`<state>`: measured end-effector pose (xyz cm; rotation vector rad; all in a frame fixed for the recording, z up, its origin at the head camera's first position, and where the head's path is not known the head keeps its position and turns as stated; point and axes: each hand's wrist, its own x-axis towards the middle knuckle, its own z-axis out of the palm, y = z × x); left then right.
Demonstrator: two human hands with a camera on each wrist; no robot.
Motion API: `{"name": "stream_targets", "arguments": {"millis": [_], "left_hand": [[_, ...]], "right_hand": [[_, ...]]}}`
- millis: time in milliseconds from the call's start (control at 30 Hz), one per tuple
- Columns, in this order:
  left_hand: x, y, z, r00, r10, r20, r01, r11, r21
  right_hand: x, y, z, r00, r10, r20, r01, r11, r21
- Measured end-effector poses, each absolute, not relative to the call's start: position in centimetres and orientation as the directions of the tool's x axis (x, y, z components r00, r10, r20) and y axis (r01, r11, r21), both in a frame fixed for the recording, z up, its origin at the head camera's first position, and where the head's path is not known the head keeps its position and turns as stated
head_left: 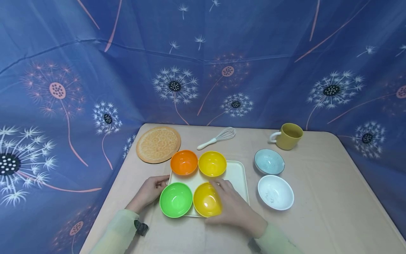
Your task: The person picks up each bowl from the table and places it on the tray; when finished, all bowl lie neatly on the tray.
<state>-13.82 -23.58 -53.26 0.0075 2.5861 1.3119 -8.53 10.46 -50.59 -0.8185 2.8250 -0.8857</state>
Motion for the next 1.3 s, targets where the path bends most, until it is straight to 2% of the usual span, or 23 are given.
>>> {"name": "stream_targets", "arguments": {"millis": [333,500,833,1033,1300], "left_hand": [[-13.7,-23.7,-53.2,-0.968,0.136,-0.211,-0.096,0.577,0.811],[-13.7,-23.9,-53.4,-0.97,0.135,-0.202,-0.087,0.583,0.808],[-13.6,-23.8,-53.2,-0.969,0.124,-0.216,-0.105,0.582,0.807],[-13.5,-23.6,-53.0,-0.967,0.127,-0.222,-0.112,0.571,0.813],[-13.6,-23.4,-52.9,-0.967,0.12,-0.224,-0.117,0.575,0.81]], "right_hand": [[-8.4,12.8,-49.7,-0.914,-0.402,0.056,-0.368,0.761,-0.534],[-9.0,16.4,-48.9,-0.937,-0.334,0.103,-0.343,0.822,-0.455],[-8.4,24.7,-48.4,-0.977,-0.149,0.154,-0.204,0.864,-0.46],[-7.1,28.4,-48.6,-0.992,-0.035,0.125,-0.09,0.876,-0.474],[-6.2,30.2,-48.8,-0.986,-0.038,0.161,-0.107,0.887,-0.449]]}}
